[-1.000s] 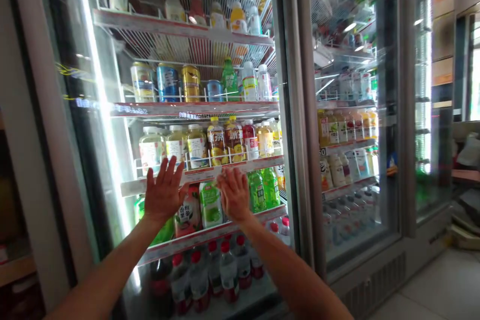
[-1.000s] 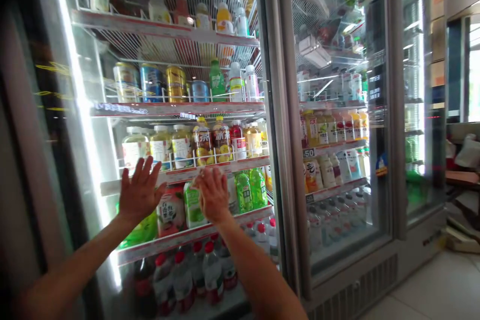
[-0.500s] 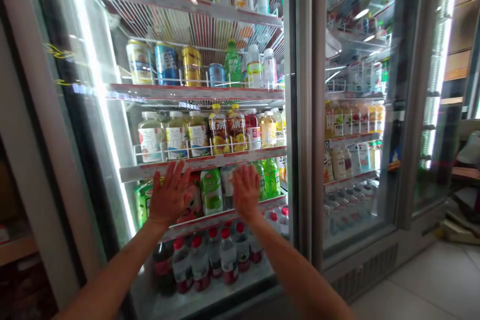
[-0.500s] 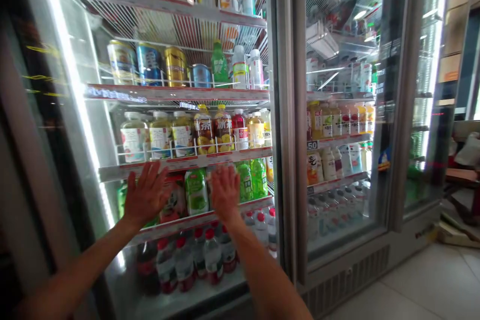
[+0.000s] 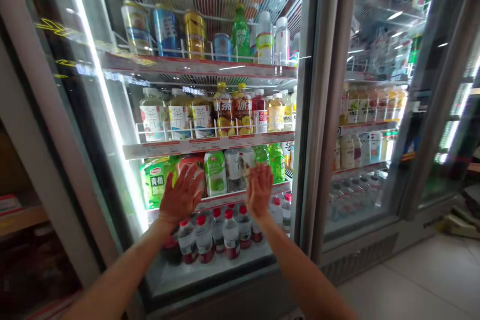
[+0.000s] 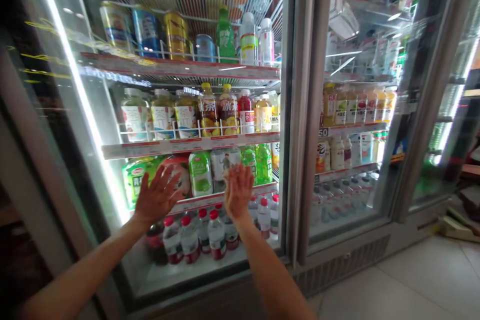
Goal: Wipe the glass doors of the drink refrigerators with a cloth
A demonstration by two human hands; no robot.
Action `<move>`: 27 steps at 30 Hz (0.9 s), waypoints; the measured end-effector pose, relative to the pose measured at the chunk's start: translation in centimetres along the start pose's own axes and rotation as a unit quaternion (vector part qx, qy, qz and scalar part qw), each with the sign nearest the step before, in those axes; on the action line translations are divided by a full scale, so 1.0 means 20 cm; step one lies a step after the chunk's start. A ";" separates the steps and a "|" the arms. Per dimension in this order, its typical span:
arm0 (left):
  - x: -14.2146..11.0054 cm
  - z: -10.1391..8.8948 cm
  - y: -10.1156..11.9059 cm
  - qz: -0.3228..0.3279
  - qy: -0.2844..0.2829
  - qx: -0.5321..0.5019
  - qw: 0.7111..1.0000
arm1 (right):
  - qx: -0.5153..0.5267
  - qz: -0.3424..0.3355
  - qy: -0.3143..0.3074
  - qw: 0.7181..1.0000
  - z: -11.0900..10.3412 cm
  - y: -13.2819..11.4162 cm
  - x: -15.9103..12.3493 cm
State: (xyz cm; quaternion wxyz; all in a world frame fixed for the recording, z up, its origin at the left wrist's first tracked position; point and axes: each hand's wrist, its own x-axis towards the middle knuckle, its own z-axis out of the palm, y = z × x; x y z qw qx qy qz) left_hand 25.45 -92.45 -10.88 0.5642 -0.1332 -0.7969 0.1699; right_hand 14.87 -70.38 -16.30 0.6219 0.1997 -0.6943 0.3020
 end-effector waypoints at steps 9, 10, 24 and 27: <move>-0.12 -0.05 0.12 0.003 -0.039 -0.024 0.999 | -0.044 0.058 0.007 0.997 -0.12 0.36 -0.08; -0.15 -0.04 0.14 0.002 -0.043 -0.022 0.999 | -0.049 0.096 0.027 0.994 -0.11 0.38 -0.08; -0.46 -0.13 0.13 -0.096 -0.093 -0.013 0.991 | -0.053 0.080 -0.011 0.995 -0.11 0.32 -0.20; -0.51 -0.14 0.14 -0.101 -0.104 -0.009 0.989 | -0.041 0.135 0.035 0.989 -0.07 0.20 -0.23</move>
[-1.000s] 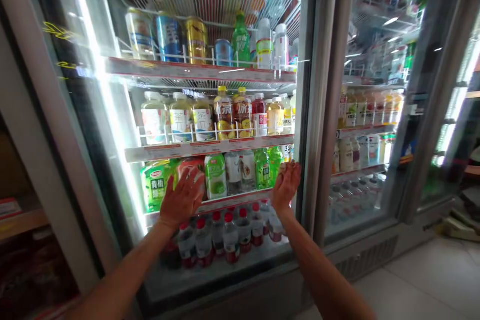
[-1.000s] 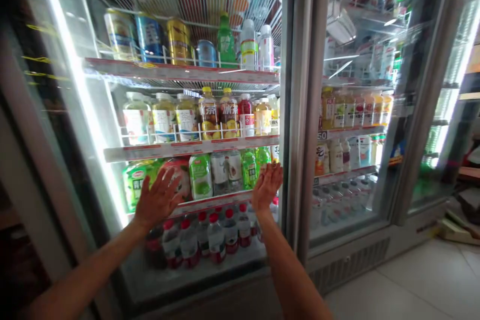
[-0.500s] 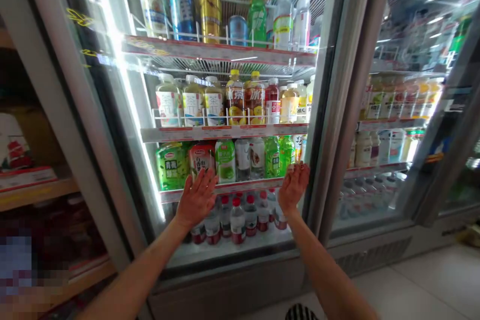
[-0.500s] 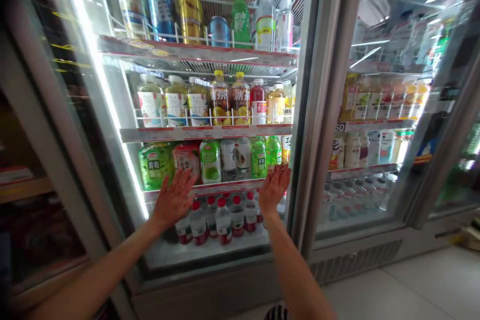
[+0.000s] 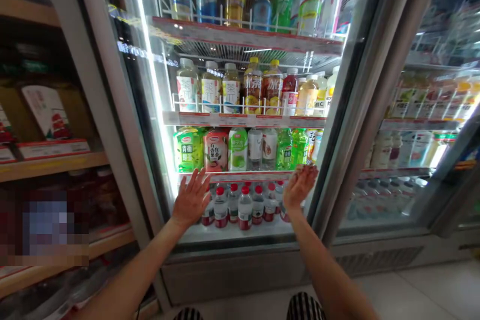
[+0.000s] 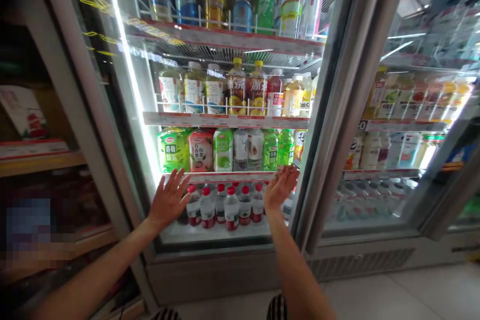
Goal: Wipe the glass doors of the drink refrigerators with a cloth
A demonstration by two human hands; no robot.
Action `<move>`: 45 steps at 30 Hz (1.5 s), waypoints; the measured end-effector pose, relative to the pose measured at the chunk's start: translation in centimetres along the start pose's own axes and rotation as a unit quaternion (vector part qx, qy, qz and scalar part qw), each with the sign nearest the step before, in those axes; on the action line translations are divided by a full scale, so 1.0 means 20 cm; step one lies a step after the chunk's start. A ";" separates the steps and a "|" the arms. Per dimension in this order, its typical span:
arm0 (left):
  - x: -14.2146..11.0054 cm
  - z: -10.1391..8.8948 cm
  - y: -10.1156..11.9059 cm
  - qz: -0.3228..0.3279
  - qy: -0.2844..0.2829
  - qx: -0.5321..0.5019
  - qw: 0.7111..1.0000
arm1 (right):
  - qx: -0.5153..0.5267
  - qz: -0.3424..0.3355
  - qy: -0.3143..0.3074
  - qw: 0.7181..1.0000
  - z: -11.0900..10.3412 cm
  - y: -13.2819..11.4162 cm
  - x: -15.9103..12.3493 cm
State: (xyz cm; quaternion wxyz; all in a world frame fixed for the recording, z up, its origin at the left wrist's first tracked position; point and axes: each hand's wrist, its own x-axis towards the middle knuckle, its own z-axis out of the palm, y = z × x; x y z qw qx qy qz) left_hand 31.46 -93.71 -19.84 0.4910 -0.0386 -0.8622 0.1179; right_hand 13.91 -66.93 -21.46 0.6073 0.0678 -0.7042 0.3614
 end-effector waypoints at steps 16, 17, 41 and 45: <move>-0.18 -0.06 -0.13 -0.099 -0.009 0.051 0.994 | 0.051 -0.093 -0.070 0.992 0.03 -0.24 -0.13; -0.18 -0.06 -0.11 -0.096 -0.014 0.051 0.994 | 0.066 -0.141 -0.097 0.983 0.04 -0.32 -0.20; -0.08 0.06 0.22 -0.035 -0.042 0.009 0.998 | 0.066 -0.202 -0.136 0.968 0.00 -0.10 -0.27; -0.11 0.04 0.13 -0.055 -0.038 0.024 0.997 | 0.007 -0.041 -0.039 0.998 -0.02 0.11 -0.08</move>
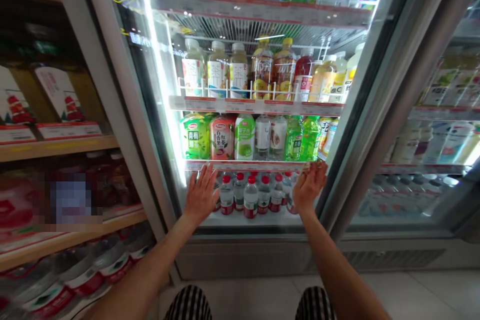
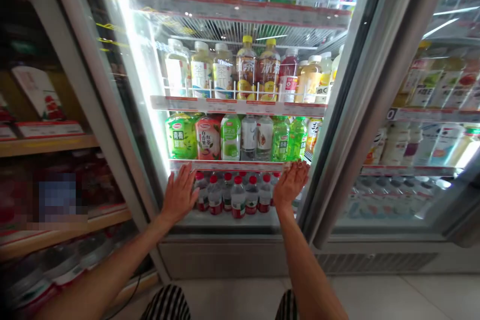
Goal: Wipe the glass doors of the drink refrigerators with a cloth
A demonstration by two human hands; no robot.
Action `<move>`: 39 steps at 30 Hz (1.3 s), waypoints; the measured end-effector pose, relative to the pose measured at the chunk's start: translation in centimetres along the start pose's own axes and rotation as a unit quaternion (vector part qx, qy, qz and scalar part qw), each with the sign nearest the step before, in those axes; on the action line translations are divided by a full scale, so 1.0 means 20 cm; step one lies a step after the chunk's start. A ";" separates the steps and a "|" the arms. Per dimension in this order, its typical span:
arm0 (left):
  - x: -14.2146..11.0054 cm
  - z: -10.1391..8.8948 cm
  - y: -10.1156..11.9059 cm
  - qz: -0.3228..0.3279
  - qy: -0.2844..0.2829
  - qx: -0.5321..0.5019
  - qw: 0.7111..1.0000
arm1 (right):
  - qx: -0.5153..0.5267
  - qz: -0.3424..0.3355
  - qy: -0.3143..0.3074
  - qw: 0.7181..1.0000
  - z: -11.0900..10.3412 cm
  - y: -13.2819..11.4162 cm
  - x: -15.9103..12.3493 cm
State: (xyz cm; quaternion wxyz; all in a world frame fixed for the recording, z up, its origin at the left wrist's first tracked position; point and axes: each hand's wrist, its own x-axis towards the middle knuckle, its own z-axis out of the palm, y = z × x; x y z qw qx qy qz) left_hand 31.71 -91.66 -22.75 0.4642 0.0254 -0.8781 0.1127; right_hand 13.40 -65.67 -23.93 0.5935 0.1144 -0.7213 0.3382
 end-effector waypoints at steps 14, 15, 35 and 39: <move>-0.15 -0.06 -0.29 -0.091 0.015 0.016 0.996 | 0.114 -0.323 -0.178 0.922 0.12 -0.65 0.03; -0.16 -0.07 -0.31 -0.094 0.012 0.017 0.995 | 0.102 -0.275 -0.145 0.945 0.13 -0.68 0.09; -0.34 -0.30 -0.60 -0.149 -0.017 0.076 0.986 | 0.214 -0.524 -0.222 0.794 0.27 -1.45 -0.12; -0.32 -0.34 -0.66 -0.154 -0.013 0.084 0.984 | 0.215 -0.609 -0.230 0.729 0.30 -1.46 -0.19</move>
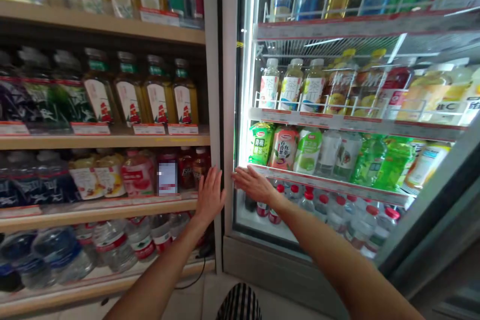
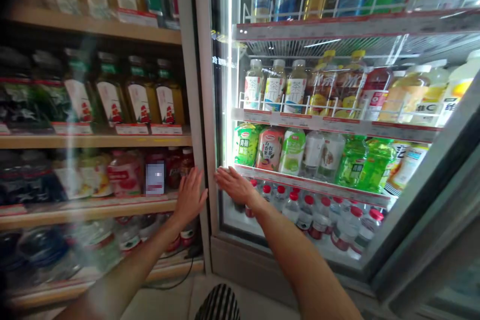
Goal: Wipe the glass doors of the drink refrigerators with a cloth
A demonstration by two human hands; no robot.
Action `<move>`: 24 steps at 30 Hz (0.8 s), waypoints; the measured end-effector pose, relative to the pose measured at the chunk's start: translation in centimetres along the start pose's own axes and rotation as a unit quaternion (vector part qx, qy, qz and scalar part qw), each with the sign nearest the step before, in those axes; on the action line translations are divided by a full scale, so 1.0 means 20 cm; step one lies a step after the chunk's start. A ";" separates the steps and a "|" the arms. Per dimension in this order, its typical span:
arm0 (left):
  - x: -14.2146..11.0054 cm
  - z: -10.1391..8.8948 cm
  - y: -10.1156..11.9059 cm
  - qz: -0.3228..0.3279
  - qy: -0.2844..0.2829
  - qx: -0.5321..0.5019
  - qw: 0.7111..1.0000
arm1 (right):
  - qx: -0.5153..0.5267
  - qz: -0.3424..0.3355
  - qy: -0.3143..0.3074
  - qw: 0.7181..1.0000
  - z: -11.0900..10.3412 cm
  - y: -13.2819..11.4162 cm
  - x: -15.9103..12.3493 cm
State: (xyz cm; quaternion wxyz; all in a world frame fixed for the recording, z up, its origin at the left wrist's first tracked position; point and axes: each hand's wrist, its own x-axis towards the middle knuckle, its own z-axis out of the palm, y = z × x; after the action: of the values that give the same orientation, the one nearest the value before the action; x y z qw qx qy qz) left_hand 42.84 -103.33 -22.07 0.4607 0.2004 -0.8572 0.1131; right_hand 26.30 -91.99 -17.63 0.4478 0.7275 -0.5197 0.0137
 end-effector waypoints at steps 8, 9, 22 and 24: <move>0.19 -0.03 0.10 0.016 0.059 -0.038 0.997 | -0.056 0.164 0.086 0.981 -0.29 0.35 0.21; 0.20 -0.03 0.12 0.022 0.063 -0.039 0.997 | -0.058 0.144 0.076 0.985 -0.27 0.31 0.15; 0.58 -0.06 0.40 0.081 0.136 -0.100 0.982 | -0.137 0.283 0.094 0.945 -0.64 0.66 -0.17; 0.62 -0.05 0.46 0.089 0.139 -0.110 0.980 | -0.127 0.221 0.066 0.965 -0.59 0.56 -0.31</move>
State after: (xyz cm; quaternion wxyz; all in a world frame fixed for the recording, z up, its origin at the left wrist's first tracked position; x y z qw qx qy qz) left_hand 33.39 -97.57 -11.29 0.5823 0.0536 -0.8067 0.0854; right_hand 20.15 -80.21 -6.40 0.5555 0.5295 -0.6342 0.0940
